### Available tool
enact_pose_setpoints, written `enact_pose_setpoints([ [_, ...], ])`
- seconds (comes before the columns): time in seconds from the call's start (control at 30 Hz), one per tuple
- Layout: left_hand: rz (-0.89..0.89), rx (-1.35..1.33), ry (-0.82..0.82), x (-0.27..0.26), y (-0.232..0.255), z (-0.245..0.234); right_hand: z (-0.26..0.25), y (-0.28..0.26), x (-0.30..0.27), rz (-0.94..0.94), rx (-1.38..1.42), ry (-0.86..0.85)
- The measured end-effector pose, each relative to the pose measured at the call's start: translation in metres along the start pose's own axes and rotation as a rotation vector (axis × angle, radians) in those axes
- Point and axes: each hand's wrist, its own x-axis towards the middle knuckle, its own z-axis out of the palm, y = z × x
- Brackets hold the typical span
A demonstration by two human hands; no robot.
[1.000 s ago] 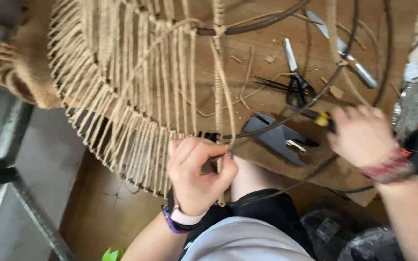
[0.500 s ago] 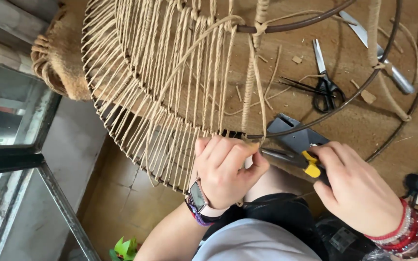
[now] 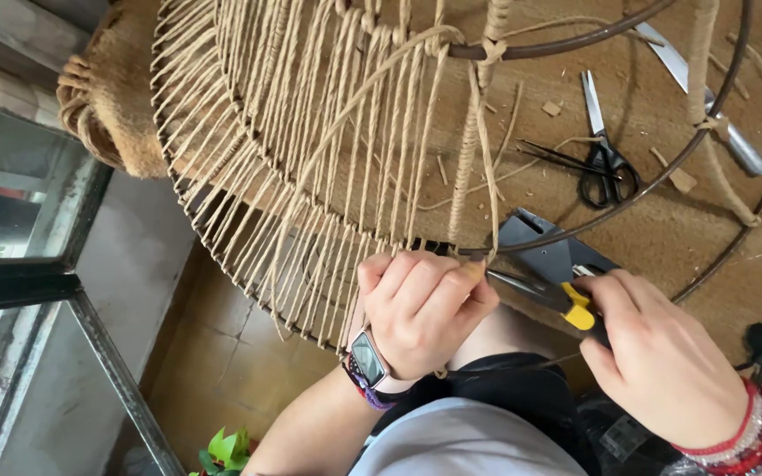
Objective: Weaving and securing wooden strips to a circular frame using a stapler and pliers
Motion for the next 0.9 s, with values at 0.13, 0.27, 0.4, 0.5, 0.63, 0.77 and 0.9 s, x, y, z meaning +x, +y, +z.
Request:
enact_pose_setpoints([
  [0.13, -0.006, -0.018, 0.008, -0.002, -0.001, 0.002, 0.003, 0.002, 0.000, 0.024, 0.007, -0.008],
  [0.27, 0.004, -0.017, -0.001, -0.002, -0.003, 0.001, 0.005, 0.003, 0.003, 0.018, 0.030, -0.043],
  [0.4, 0.015, -0.028, -0.013, -0.002, -0.005, 0.000, 0.010, 0.005, 0.006, 0.054, -0.119, -0.100],
  [0.5, -0.051, -0.055, -0.019, -0.003, -0.006, 0.000, 0.014, 0.008, 0.004, 0.028, -0.181, -0.062],
  [0.63, -0.128, -0.131, -0.050, -0.003, -0.008, -0.004, 0.012, 0.019, 0.005, 0.037, -0.181, -0.124],
  [0.77, -0.335, -0.330, -0.097, -0.006, -0.006, -0.007, 0.005, 0.017, 0.019, -0.034, 0.282, -0.310],
  [0.9, -0.457, -0.424, -0.111, -0.011, -0.007, -0.010, 0.005, 0.010, 0.030, -0.074, 0.627, -0.513],
])
